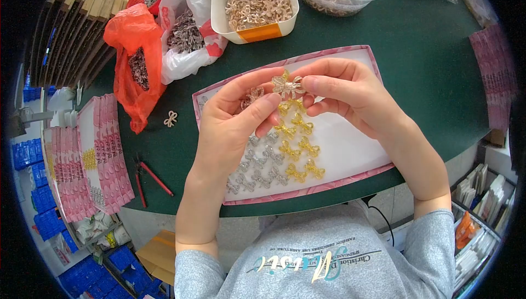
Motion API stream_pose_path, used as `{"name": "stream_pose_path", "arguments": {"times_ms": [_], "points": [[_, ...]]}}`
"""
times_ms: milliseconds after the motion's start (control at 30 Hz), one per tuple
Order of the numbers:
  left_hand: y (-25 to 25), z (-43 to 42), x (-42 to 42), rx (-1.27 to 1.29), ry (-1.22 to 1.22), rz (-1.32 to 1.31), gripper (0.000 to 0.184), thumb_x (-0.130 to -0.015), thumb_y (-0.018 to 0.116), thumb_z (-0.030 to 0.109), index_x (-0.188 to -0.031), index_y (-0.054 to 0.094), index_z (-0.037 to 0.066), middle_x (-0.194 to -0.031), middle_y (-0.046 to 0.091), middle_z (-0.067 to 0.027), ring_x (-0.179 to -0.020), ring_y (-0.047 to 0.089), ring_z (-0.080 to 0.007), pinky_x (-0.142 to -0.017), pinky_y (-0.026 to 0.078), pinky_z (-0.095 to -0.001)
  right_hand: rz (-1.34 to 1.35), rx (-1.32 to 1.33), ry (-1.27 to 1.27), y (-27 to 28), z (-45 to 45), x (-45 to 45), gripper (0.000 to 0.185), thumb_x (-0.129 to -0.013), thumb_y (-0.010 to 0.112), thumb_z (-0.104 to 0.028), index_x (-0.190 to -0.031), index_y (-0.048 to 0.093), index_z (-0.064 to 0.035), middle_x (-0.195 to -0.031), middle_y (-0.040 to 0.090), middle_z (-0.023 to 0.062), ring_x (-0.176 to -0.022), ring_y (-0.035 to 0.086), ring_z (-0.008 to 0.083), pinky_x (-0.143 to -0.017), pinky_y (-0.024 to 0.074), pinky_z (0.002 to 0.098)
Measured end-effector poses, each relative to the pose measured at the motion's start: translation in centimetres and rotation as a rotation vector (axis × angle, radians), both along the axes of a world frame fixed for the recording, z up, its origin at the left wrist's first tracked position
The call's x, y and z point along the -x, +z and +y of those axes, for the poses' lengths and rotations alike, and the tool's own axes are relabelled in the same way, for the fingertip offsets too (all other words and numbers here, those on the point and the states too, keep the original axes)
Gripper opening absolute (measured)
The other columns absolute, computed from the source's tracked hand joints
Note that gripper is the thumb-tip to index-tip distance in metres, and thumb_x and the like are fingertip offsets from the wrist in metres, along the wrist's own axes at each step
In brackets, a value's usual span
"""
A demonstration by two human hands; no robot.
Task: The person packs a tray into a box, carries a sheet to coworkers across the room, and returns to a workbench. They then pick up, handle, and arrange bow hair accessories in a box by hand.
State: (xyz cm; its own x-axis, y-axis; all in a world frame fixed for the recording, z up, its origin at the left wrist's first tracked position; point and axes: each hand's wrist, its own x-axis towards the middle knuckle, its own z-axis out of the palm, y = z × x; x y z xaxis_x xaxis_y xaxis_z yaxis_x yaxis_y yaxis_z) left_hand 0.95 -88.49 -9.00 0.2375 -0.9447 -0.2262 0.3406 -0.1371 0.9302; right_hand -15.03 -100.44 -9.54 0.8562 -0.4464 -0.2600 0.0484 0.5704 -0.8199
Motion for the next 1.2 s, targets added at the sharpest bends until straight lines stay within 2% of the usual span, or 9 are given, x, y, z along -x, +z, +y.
{"name": "stream_pose_path", "arguments": {"times_ms": [200,400,700,833,933,1000,1067,1133,1200], "points": [[0.1,-0.1,0.1,0.002,0.002,-0.006,0.029,-0.084,0.057,0.004,-0.112,0.055,0.001,-0.088,0.059,-0.0027,-0.063,0.052,-0.0027,-0.051,0.038,-0.0136,-0.002,0.019,-0.002,0.1,0.0,0.0,0.029,-0.084,0.060,-0.017,-0.105,0.059,0.0018,-0.093,0.062,0.0101,-0.079,0.061,0.0119,-0.073,0.0520,0.0246],[2.1,2.9,-3.4,0.082,0.265,-0.145,0.031,-0.082,0.055,0.002,-0.112,0.052,-0.002,-0.084,0.057,-0.0042,-0.056,0.043,-0.0030,-0.044,0.031,-0.0142,0.074,0.206,-0.100,1.2,-0.3,0.3,0.025,-0.086,0.056,-0.015,-0.103,0.058,0.0030,-0.091,0.062,0.0103,-0.078,0.060,0.0113,-0.071,0.0525,0.0239],[-2.0,13.1,-8.7,-0.361,0.542,-0.395,0.029,-0.082,0.059,0.005,-0.110,0.056,-0.001,-0.073,0.056,-0.0011,-0.055,0.045,-0.0031,-0.046,0.032,-0.0157,0.087,0.241,-0.156,1.8,0.0,0.2,0.021,-0.087,0.053,-0.012,-0.101,0.059,0.0021,-0.087,0.062,0.0105,-0.072,0.059,0.0090,-0.065,0.0532,0.0206],[-1.5,11.3,-9.0,-0.365,0.603,-0.846,0.029,-0.082,0.061,0.009,-0.110,0.058,0.003,-0.073,0.055,0.0024,-0.055,0.045,-0.0017,-0.047,0.033,-0.0163,0.065,0.245,-0.161,2.0,0.0,0.4,0.020,-0.087,0.053,-0.011,-0.100,0.059,0.0020,-0.086,0.062,0.0104,-0.072,0.059,0.0090,-0.065,0.0531,0.0210],[1.3,9.5,-7.7,-0.273,0.647,-0.713,0.032,-0.085,0.055,0.008,-0.115,0.053,0.000,-0.079,0.056,-0.0006,-0.058,0.045,-0.0026,-0.046,0.032,-0.0149,0.095,0.311,-0.175,1.9,0.0,0.3,0.019,-0.086,0.053,-0.010,-0.101,0.059,0.0013,-0.087,0.062,0.0097,-0.073,0.059,0.0089,-0.066,0.0523,0.0209],[1.9,8.0,-6.3,0.100,0.334,-0.109,0.037,-0.089,0.052,0.019,-0.120,0.047,-0.002,-0.085,0.054,-0.0029,-0.060,0.044,-0.0033,-0.044,0.030,-0.0151,0.108,0.401,-0.154,1.9,0.4,0.1,0.019,-0.086,0.054,-0.009,-0.101,0.059,0.0011,-0.088,0.062,0.0087,-0.074,0.059,0.0088,-0.065,0.0514,0.0207],[1.5,5.4,-4.5,0.191,0.064,0.614,0.044,-0.091,0.048,0.027,-0.124,0.042,-0.002,-0.096,0.055,-0.0070,-0.074,0.051,-0.0073,-0.051,0.041,-0.0159,0.091,0.532,-0.116,1.8,0.8,0.1,0.018,-0.086,0.055,-0.007,-0.101,0.059,0.0009,-0.089,0.062,0.0076,-0.077,0.059,0.0086,-0.065,0.0504,0.0206],[2.2,2.2,-1.8,0.001,0.100,0.693,0.045,-0.093,0.042,0.029,-0.125,0.039,-0.003,-0.104,0.054,-0.0103,-0.088,0.054,-0.0131,-0.065,0.048,-0.0214,0.073,0.614,-0.130,2.1,1.4,0.2,0.018,-0.082,0.058,-0.004,-0.100,0.059,-0.0006,-0.094,0.061,0.0056,-0.081,0.057,0.0086,-0.064,0.0480,0.0212],[2.0,0.1,-0.3,-0.090,0.072,0.737,0.046,-0.094,0.039,0.030,-0.126,0.038,-0.003,-0.111,0.053,-0.0130,-0.100,0.053,-0.0188,-0.078,0.049,-0.0273,-0.007,1.046,-0.178,1.7,0.8,0.2,0.021,-0.078,0.062,-0.005,-0.099,0.060,-0.0034,-0.091,0.058,0.0056,-0.080,0.057,0.0106,-0.061,0.0468,0.0225]]}}
